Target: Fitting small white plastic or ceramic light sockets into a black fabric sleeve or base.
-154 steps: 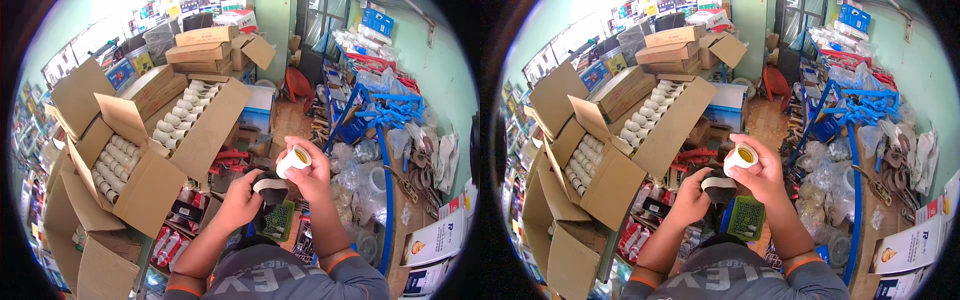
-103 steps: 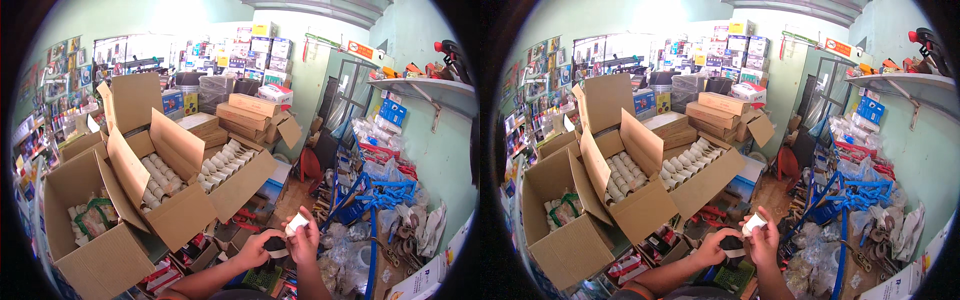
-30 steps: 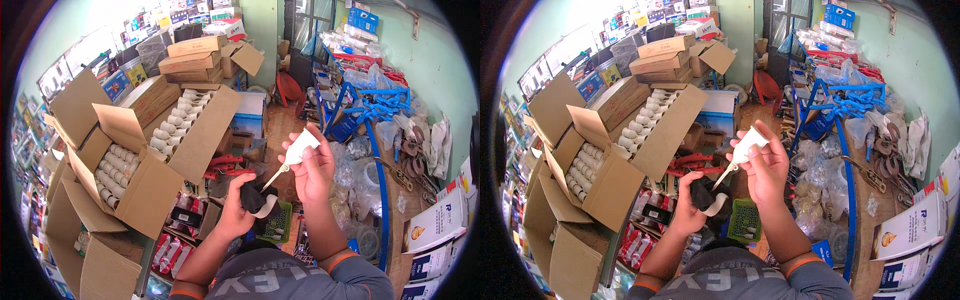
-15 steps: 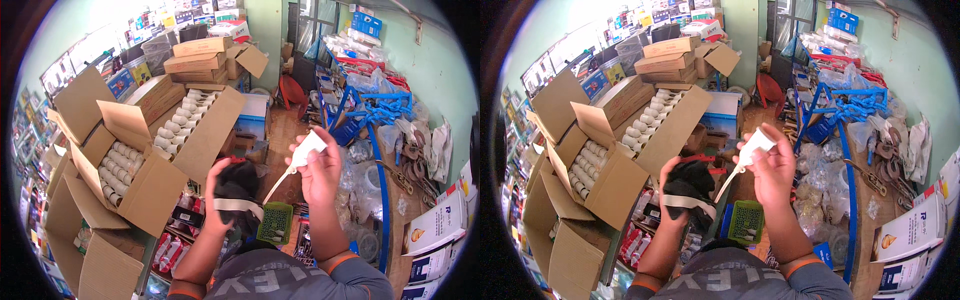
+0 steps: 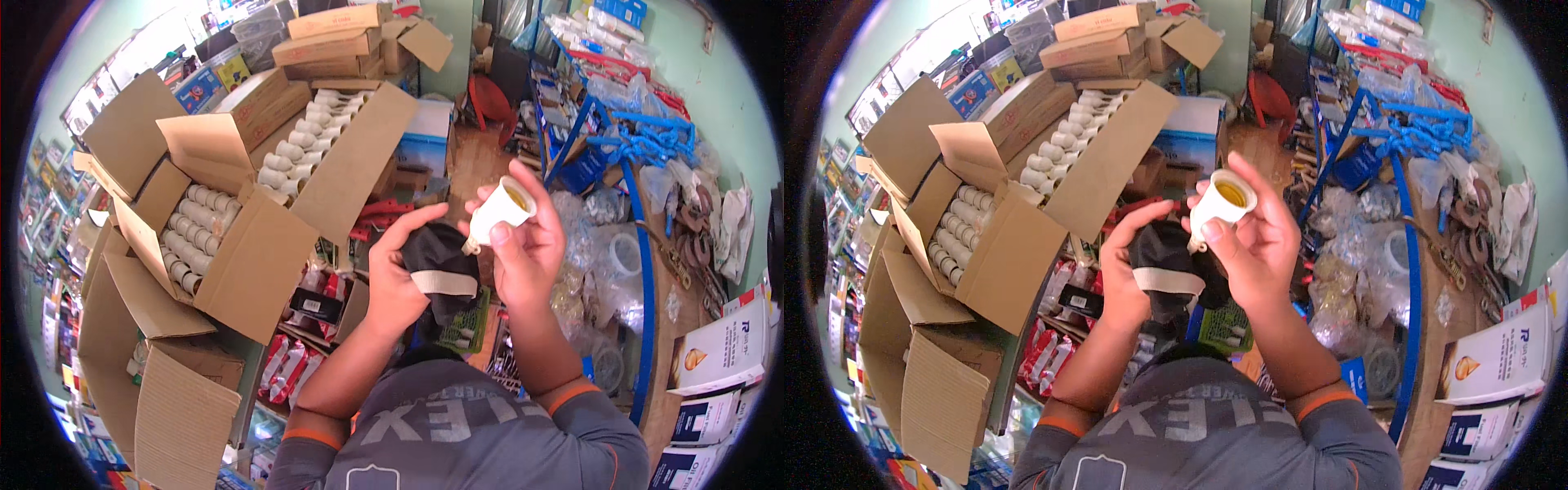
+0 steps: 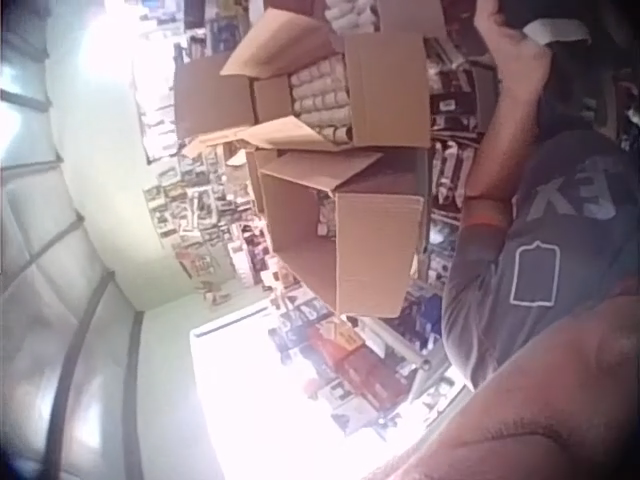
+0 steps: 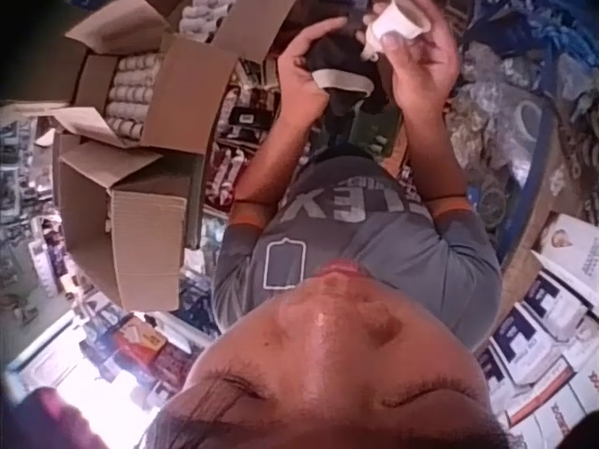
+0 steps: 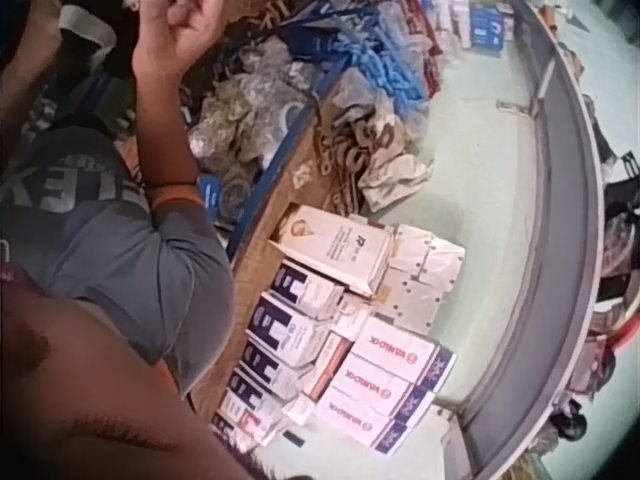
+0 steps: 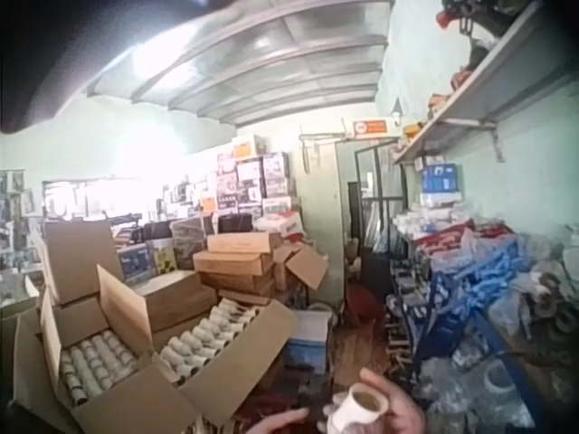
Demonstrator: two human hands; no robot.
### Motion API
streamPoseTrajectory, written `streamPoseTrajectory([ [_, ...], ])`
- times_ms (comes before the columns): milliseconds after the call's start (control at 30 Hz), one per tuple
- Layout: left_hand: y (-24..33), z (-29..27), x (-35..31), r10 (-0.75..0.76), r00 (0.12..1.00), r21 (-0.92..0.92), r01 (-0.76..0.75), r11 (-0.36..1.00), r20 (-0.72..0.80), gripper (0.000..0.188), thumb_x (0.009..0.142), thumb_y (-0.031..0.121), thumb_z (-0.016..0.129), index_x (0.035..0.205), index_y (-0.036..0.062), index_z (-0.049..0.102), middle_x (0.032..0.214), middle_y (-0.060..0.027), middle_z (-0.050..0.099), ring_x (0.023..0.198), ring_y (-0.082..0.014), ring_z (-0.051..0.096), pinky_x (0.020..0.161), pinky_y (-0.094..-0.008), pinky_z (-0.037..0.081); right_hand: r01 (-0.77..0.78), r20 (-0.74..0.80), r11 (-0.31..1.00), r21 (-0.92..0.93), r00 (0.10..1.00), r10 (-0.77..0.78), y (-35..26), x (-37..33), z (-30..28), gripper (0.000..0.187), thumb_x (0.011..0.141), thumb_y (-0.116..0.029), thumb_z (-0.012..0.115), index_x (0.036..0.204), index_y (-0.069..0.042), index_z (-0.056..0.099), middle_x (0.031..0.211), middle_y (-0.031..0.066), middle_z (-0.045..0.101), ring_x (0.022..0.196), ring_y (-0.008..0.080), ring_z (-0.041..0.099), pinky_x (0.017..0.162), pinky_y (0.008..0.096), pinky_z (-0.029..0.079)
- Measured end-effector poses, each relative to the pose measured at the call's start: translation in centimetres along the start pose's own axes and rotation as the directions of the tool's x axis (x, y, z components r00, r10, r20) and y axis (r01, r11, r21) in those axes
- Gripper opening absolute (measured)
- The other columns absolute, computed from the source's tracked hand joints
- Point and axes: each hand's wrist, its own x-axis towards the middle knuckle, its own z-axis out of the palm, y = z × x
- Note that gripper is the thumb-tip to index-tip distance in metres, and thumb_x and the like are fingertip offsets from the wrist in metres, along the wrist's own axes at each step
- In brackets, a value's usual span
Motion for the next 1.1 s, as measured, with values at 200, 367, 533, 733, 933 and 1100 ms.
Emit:
streamPoseTrajectory([
  [200,-0.8,0.3,-0.3,-0.035,0.999,-0.106,0.036,0.994,0.008,0.070,0.068,-0.002,0.082,0.133,0.0008,0.054,0.105,-0.0044,0.068,0.092,-0.0099,0.065,0.085,-0.0251,0.051,0.046,0.031,0.999,-0.014,0.998,-0.046,-0.5,-0.5,0.3,0.063,0.089,0.000,0.067,0.144,0.005,0.038,0.120,0.0178,0.062,0.108,0.0223,0.064,0.092,0.0394,0.056],
  [367,-0.5,0.9,-0.7,-0.009,1.000,-0.136,0.011,0.991,0.016,0.071,0.069,-0.002,0.081,0.134,0.0000,0.053,0.105,-0.0053,0.069,0.092,-0.0100,0.066,0.084,-0.0255,0.052,0.099,0.039,0.995,-0.008,0.994,-0.098,-1.0,-0.9,0.3,0.063,0.088,0.001,0.067,0.143,0.006,0.038,0.121,0.0182,0.062,0.109,0.0230,0.063,0.093,0.0389,0.055],
  [533,-0.8,1.8,-1.1,-0.046,0.999,-0.211,0.045,0.977,0.000,0.068,0.071,0.000,0.081,0.132,-0.0006,0.053,0.104,-0.0060,0.070,0.089,-0.0115,0.067,0.081,-0.0259,0.054,0.157,0.018,0.986,-0.061,0.988,-0.156,-1.6,-0.9,-0.1,0.063,0.087,-0.003,0.068,0.143,0.006,0.039,0.121,0.0214,0.061,0.107,0.0272,0.065,0.092,0.0430,0.056],
  [733,-1.7,1.3,-2.1,-0.139,0.988,-0.240,0.152,0.959,0.069,0.066,0.070,0.001,0.082,0.130,-0.0009,0.054,0.101,-0.0055,0.069,0.087,-0.0116,0.067,0.080,-0.0261,0.054,0.221,-0.030,0.966,-0.134,0.974,-0.226,-2.6,-0.2,-1.2,0.058,0.094,-0.015,0.063,0.142,0.005,0.039,0.122,0.0233,0.061,0.107,0.0307,0.066,0.087,0.0472,0.059],
  [933,-2.8,0.1,-3.8,-0.140,0.988,-0.125,0.147,0.981,0.059,0.062,0.068,-0.001,0.082,0.124,0.0000,0.057,0.099,-0.0051,0.068,0.087,-0.0121,0.066,0.081,-0.0263,0.053,0.214,-0.001,0.967,-0.137,0.976,-0.217,-3.1,-0.3,-1.6,0.053,0.097,-0.012,0.058,0.143,0.004,0.039,0.123,0.0244,0.061,0.110,0.0314,0.065,0.087,0.0473,0.060],
  [1100,-2.9,-1.9,-3.9,-0.123,0.992,0.099,0.124,0.987,-0.017,0.052,0.067,-0.002,0.078,0.116,0.0035,0.060,0.097,-0.0038,0.066,0.086,-0.0129,0.065,0.079,-0.0269,0.052,0.140,-0.093,0.989,0.044,0.986,-0.136,-2.6,-0.6,-1.6,0.058,0.089,-0.001,0.067,0.141,0.003,0.042,0.118,0.0217,0.064,0.105,0.0271,0.066,0.087,0.0440,0.060],
])
